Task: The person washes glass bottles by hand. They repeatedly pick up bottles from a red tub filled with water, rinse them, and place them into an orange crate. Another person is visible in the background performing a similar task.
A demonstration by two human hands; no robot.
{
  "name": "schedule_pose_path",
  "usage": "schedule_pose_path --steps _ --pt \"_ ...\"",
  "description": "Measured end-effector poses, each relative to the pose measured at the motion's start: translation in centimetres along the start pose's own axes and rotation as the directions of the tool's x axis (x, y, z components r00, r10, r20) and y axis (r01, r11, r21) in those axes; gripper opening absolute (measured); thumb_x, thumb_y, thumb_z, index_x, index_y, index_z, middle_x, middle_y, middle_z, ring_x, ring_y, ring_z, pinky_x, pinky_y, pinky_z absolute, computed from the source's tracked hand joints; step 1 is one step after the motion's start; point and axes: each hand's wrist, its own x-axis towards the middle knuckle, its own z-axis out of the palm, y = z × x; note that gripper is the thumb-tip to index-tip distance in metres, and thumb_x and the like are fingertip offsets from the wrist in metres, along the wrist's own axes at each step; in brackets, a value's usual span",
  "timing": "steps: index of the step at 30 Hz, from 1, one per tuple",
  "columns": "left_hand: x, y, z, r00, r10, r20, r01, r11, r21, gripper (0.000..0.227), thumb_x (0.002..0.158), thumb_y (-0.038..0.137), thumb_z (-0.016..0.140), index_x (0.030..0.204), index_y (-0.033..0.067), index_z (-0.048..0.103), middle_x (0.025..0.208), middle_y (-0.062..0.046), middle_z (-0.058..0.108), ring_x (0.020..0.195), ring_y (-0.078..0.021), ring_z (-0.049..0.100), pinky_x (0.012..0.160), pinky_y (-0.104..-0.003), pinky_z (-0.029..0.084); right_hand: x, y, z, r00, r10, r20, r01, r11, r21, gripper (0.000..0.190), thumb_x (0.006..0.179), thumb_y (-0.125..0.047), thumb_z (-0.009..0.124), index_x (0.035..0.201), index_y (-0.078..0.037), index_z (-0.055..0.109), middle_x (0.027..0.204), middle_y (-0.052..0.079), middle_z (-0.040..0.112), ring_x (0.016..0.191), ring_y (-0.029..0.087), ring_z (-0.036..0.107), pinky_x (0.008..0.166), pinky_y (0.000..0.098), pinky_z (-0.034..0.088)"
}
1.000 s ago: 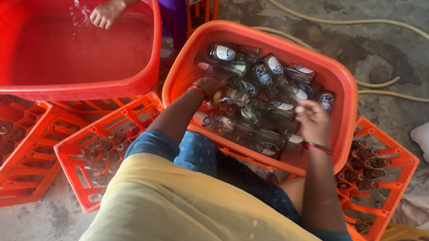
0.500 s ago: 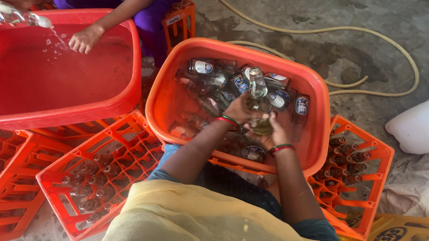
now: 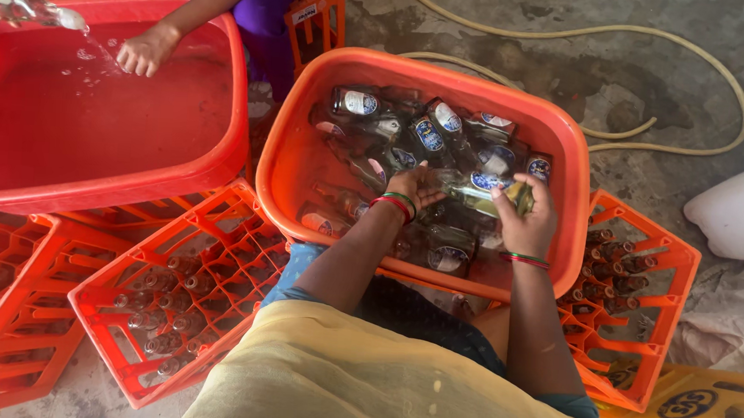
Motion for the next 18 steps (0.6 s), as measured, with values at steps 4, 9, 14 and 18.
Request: schedule_pose_path --steps 4,9,14,18 --pt "1.8 -1.5 -0.4 0.999 -0.015 -0.035 0.012 0.996 -0.092 0.024 0.102 0.022 0.06 0.119 0.0044 0.061 0.107 -0.013 0.062 0.093 -0.0294 0.069 0.085 -0.05 0.064 1.2 -2.8 1.0 0.988 -0.141 -0.07 0.128 0.978 -0.165 0.049 0.096 -0.024 0.086 0.132 -0.009 0.057 0.098 0.003 0.072 0.086 0.014 0.07 0.077 0.0305 0.057" --pt "2.4 -1.9 -0.9 1.0 -0.008 -0.006 0.007 0.992 -0.13 0.032 0.101 0.022 0.059 0.129 0.006 0.055 0.101 -0.012 0.06 0.087 -0.0276 0.065 0.085 -0.05 0.064 1.4 -5.0 2.1 0.935 -0.341 -0.098 0.313 0.922 -0.228 0.067 0.091 -0.023 0.088 0.139 -0.005 0.045 0.11 0.014 0.067 0.101 0.027 0.07 0.087 0.0393 0.056" --pt "3.2 -1.4 -1.6 0.999 -0.006 -0.045 0.001 0.994 -0.113 0.034 0.102 0.023 0.058 0.128 0.0029 0.052 0.099 -0.012 0.062 0.085 -0.0265 0.067 0.084 -0.049 0.062 1.0 -4.9 2.6 0.956 -0.282 -0.081 0.27 0.954 -0.134 0.07 0.095 -0.024 0.088 0.141 -0.004 0.039 0.113 0.013 0.07 0.106 0.025 0.072 0.095 0.0391 0.056" --pt "3.8 -2.1 -1.6 0.999 0.014 -0.03 -0.016 0.997 -0.075 0.034 0.103 0.025 0.056 0.125 0.0 0.053 0.096 -0.015 0.066 0.08 -0.0278 0.066 0.078 -0.047 0.059 0.6 -4.5 2.2 0.928 -0.37 -0.032 0.364 0.923 -0.125 0.08 0.092 -0.022 0.089 0.143 -0.004 0.03 0.115 0.017 0.067 0.109 0.028 0.069 0.098 0.0405 0.055"
